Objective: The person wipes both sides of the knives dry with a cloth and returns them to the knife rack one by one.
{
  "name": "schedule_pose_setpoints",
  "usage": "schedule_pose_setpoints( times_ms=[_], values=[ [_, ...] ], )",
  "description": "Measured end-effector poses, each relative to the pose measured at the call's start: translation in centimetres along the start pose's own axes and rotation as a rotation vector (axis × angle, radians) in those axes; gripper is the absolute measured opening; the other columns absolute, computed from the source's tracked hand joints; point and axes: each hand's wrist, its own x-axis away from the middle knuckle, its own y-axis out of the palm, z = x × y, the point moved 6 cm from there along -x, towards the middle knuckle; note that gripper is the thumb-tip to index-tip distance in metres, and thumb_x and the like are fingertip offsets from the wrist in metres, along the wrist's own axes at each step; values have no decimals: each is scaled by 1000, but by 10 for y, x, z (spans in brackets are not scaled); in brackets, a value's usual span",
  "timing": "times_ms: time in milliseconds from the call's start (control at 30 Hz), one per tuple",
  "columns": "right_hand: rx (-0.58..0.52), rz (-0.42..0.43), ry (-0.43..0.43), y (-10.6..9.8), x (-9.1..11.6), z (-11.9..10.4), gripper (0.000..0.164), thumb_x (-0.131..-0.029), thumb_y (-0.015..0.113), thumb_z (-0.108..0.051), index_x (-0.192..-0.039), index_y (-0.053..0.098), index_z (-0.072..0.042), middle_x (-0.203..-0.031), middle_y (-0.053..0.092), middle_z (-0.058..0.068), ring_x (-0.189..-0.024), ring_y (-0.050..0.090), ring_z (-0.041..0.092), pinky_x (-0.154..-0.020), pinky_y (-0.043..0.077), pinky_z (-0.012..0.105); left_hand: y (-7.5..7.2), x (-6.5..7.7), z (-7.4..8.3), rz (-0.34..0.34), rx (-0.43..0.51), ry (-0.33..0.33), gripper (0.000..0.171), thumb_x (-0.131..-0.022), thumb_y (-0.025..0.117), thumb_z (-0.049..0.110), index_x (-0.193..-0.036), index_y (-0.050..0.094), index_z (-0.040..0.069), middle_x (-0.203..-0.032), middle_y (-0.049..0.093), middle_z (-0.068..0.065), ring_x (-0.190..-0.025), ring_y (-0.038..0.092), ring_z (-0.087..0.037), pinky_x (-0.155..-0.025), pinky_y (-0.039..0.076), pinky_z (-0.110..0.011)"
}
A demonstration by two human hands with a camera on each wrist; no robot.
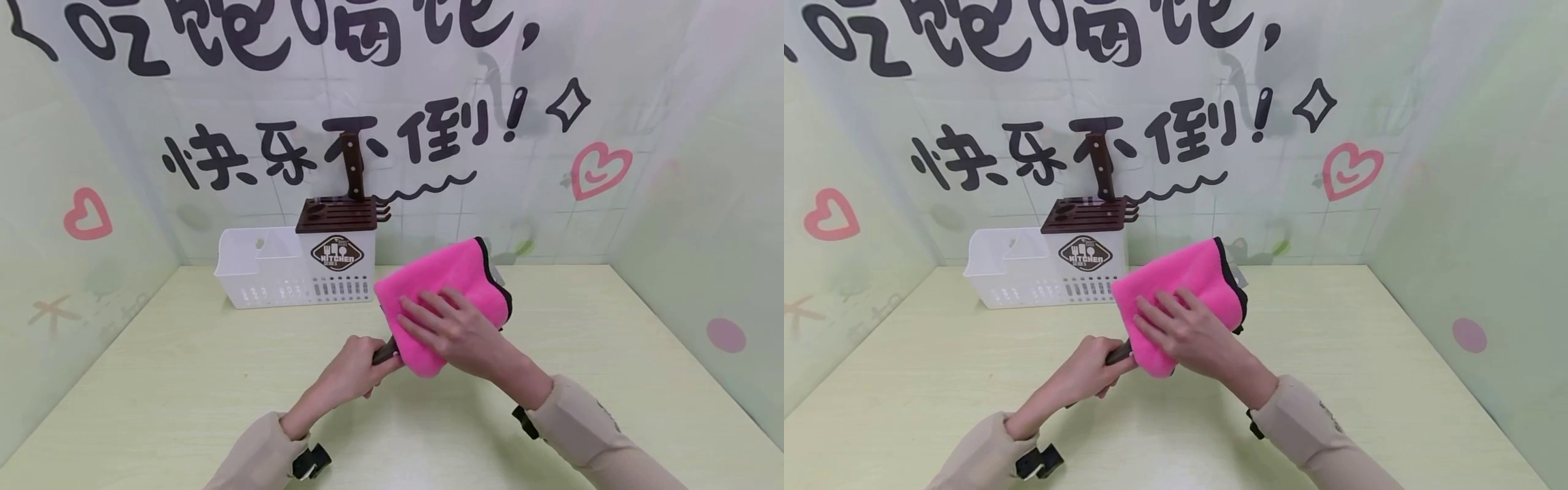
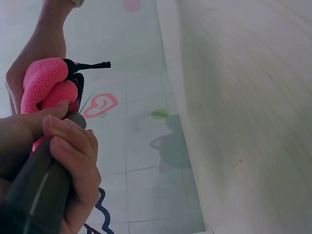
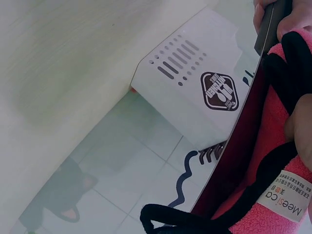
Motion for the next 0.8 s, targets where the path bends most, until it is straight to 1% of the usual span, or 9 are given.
schedule_pose_setpoints(
  times_ms=[167, 400, 467, 567, 633, 667, 700, 733, 800],
  values=[
    [-5, -5, -8, -1, -1, -2, 51, -66, 77, -22, -114, 62, -15, -118, 58, 6, -101, 56, 22, -81, 46, 34, -1, 0, -1, 0, -3, -4, 34, -88, 56, 25, -60, 47, 8, -45, 43, 5, -31, 41, -3, -31, 29, -19],
    [2, -7, -16, -2, 0, -2, 50, -67, 76, -20, -115, 61, -15, -119, 57, 6, -103, 56, 22, -83, 46, 35, -2, 1, 1, 7, -2, 10, 35, -88, 55, 26, -60, 48, 8, -45, 43, 5, -31, 42, -3, -30, 29, -19],
    [3, -2, -19, -2, 1, -2, 45, -72, 72, -18, -115, 61, -15, -120, 57, 6, -104, 56, 22, -83, 46, 36, -3, 2, 1, 9, -3, 8, 35, -88, 55, 27, -59, 48, 8, -45, 43, 5, -31, 42, -4, -30, 29, -19],
    [-3, 7, -20, -1, 3, -1, 33, -82, 60, -12, -115, 61, -14, -120, 56, 7, -104, 55, 23, -83, 46, 36, -3, 2, 1, 12, -5, -2, 36, -87, 56, 29, -59, 48, 8, -45, 43, 5, -31, 42, -4, -31, 30, -20],
    [-10, 8, -14, 0, 5, 0, 29, -87, 53, -11, -115, 61, -14, -120, 56, 7, -103, 56, 23, -83, 46, 36, -4, 2, 0, 16, -1, -13, 38, -87, 57, 32, -59, 48, 8, -45, 43, 5, -31, 43, -4, -31, 32, -21],
    [-13, 6, -9, 0, 6, 1, 29, -87, 53, -11, -115, 61, -13, -120, 57, 7, -103, 56, 23, -83, 46, 36, -4, 2, 0, 18, 3, -19, 38, -86, 57, 34, -59, 47, 9, -44, 43, 5, -31, 43, -4, -31, 32, -22],
    [-18, 5, -3, 0, 6, 2, 30, -86, 56, -11, -114, 61, -13, -119, 57, 7, -103, 56, 23, -83, 46, 36, -5, 2, 0, 20, 7, -23, 39, -86, 57, 35, -59, 48, 9, -44, 43, 5, -31, 43, -5, -31, 33, -22],
    [-21, 3, 4, 0, 7, 3, 31, -83, 60, -12, -114, 61, -13, -119, 57, 7, -102, 56, 23, -83, 46, 36, -5, 2, 0, 21, 13, -27, 40, -85, 57, 36, -59, 48, 9, -44, 43, 5, -31, 42, -5, -31, 33, -23],
    [-25, -1, 19, 0, 7, 6, 40, -75, 70, -15, -114, 61, -13, -118, 57, 7, -102, 56, 23, -82, 46, 36, -6, 2, 0, 23, 19, -31, 41, -85, 57, 38, -59, 48, 8, -44, 43, 4, -31, 42, -5, -31, 33, -23]
  ],
)
